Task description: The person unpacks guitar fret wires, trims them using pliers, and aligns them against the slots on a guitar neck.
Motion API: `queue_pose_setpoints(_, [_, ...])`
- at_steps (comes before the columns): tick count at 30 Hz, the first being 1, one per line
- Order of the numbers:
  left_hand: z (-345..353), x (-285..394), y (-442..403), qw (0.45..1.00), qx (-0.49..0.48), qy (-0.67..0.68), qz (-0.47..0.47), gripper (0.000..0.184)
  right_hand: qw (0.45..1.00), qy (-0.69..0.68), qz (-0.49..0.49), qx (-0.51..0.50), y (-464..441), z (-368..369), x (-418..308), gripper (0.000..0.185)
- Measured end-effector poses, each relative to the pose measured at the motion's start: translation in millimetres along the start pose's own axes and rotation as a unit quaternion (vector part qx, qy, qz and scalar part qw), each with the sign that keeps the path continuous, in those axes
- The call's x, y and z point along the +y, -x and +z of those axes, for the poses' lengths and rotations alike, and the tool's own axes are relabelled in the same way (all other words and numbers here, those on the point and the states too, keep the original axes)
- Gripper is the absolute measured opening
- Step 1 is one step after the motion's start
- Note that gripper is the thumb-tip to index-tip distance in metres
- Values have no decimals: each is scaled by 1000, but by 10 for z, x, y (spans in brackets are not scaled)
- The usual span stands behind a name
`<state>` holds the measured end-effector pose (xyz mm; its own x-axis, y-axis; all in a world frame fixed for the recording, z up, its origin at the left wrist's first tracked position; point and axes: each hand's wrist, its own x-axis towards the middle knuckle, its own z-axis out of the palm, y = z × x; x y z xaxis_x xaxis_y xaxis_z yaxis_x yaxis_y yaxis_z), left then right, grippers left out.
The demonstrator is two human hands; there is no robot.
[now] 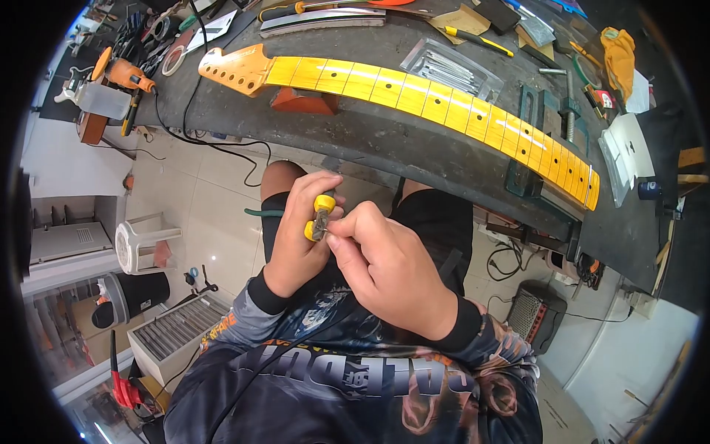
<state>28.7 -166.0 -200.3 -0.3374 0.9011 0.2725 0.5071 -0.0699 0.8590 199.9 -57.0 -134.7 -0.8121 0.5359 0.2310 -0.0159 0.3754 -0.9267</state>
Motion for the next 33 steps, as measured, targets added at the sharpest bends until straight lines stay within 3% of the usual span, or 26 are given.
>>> queue_pose_setpoints(19, [41,-21,2,1000,11,3,3,71,999,11,30,-11,19,0,-18,15])
queue_pose_setpoints(22, [16,-29,-4,1000,26,-13,6,59,999,5,43,-5,25,16,-19,13])
queue_pose_setpoints(24, [-30,-10,-34,992,21,-119,48,47,997,-21,72,0,46,32,-13,11])
queue_pose_setpoints(28, [0,15,-115,984,16,-152,90,40,988,-38,148,-3,117,-26,10,11])
queue_pose_setpoints(30, [104,-86,-24,995,-77,-59,-22,37,981,-72,177,35,233,-19,144,11])
queue_pose_setpoints(33, [360,-94,36,987,-132,4,-87,38,955,-134,257,65,420,-93,365,11])
